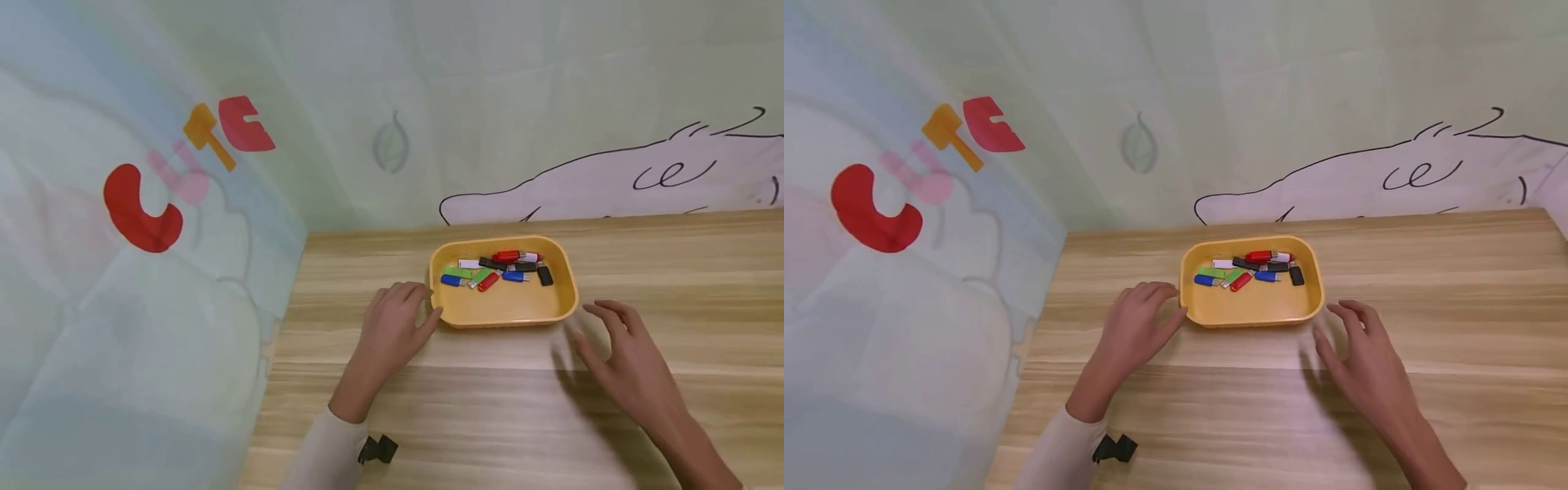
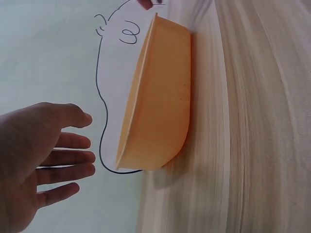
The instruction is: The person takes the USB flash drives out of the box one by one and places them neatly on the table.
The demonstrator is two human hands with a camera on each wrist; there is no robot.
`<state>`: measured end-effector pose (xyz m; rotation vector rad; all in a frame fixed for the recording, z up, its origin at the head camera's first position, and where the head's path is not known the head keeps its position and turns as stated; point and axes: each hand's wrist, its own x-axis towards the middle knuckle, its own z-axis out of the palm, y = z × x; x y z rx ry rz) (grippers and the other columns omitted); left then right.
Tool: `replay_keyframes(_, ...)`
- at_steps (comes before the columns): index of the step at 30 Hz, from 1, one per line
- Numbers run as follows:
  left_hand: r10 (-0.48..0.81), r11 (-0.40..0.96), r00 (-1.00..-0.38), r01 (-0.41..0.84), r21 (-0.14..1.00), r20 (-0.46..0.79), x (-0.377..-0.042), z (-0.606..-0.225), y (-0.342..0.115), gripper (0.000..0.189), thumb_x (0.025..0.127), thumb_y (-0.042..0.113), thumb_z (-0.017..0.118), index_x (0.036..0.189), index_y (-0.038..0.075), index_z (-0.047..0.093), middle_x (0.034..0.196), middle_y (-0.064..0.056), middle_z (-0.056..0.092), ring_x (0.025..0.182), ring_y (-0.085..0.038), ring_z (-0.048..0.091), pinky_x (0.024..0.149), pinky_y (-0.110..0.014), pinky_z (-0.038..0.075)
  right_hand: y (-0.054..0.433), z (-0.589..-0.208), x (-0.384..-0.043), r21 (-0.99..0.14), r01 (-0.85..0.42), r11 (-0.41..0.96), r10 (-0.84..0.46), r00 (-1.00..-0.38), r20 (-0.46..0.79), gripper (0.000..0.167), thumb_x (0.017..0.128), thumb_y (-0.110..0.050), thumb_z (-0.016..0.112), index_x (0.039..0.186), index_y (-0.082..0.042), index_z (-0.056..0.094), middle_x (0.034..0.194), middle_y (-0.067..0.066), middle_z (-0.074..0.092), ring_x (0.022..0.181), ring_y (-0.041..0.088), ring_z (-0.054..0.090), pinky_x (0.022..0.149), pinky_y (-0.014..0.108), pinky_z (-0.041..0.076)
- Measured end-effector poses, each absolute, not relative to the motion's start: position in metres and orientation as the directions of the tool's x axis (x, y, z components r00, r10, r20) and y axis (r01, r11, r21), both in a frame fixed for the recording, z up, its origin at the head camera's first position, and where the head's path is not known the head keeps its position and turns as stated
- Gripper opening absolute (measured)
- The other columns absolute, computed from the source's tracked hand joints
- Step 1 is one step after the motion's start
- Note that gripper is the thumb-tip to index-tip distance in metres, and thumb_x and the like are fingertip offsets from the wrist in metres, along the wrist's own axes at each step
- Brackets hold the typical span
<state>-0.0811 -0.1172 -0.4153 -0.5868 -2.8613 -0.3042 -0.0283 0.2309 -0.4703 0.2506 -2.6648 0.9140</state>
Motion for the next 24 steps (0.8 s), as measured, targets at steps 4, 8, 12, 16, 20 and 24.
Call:
replay_keyframes(4,0.385,0.891,-0.901,0.419,0.172,0.2,-0.098,-0.418,-0.108,0.03,0.096,0.035,0.08,0.116,0.012,0.076,0.116,-0.003,0.077,0.108,-0.022,0.071,0.091,-0.037,0.057,0.224,-0.466,-0.042,-0.595,-0.271,0.757,-0.086,-0.943,0.32,0.06,0.09,-0.017,0.084,0.14,0.007,0.058,0.146,0.032,0.051,0.132,0.052,0.05,0.098,0.071,0.045)
replay_keyframes(8,0.399,0.89,-0.904,0.422,0.171,0.154,-0.112,-0.419,-0.101,0.029,0.097,0.033,0.079,0.116,0.011,0.077,0.115,-0.002,0.077,0.108,-0.022,0.069,0.094,-0.037,0.055,0.219,-0.463,-0.051,-0.598,-0.253,0.761,-0.117,-0.959,0.258,0.076,0.092,-0.026,0.083,0.151,0.007,0.049,0.158,0.032,0.044,0.138,0.057,0.046,0.102,0.076,0.042)
replay_keyframes(12,0.421,0.889,-0.899,0.435,0.142,0.119,-0.123,-0.42,-0.095,0.03,0.099,0.035,0.076,0.116,0.011,0.077,0.118,-0.002,0.076,0.11,-0.021,0.066,0.095,-0.036,0.054,0.215,-0.462,-0.057,-0.575,-0.203,0.793,-0.135,-0.978,0.16,0.091,0.096,-0.042,0.079,0.161,0.005,0.037,0.168,0.03,0.032,0.144,0.06,0.041,0.106,0.077,0.039)
replay_keyframes(16,0.427,0.893,-0.901,0.434,0.12,0.076,-0.133,-0.421,-0.088,0.028,0.099,0.034,0.076,0.117,0.013,0.078,0.119,0.0,0.076,0.108,-0.019,0.061,0.093,-0.035,0.052,0.211,-0.461,-0.06,-0.546,-0.157,0.823,-0.135,-0.988,0.08,0.098,0.098,-0.054,0.072,0.163,0.006,0.03,0.17,0.032,0.025,0.145,0.062,0.039,0.107,0.076,0.039)
replay_keyframes(20,0.429,0.9,-0.903,0.43,0.067,0.032,-0.139,-0.423,-0.082,0.029,0.099,0.035,0.075,0.118,0.014,0.079,0.117,0.002,0.076,0.104,-0.018,0.057,0.092,-0.035,0.05,0.208,-0.461,-0.062,-0.527,-0.144,0.837,-0.132,-0.989,0.061,0.099,0.099,-0.056,0.07,0.162,0.008,0.028,0.169,0.034,0.026,0.145,0.061,0.039,0.107,0.075,0.041)
replay_keyframes(24,0.445,0.895,-0.895,0.445,0.002,0.023,-0.145,-0.428,-0.08,0.028,0.1,0.037,0.074,0.117,0.016,0.081,0.113,0.003,0.076,0.101,-0.018,0.054,0.091,-0.035,0.047,0.208,-0.462,-0.063,-0.522,-0.14,0.842,-0.13,-0.99,0.055,0.099,0.1,-0.057,0.067,0.163,0.008,0.027,0.17,0.032,0.024,0.148,0.058,0.036,0.107,0.074,0.04)
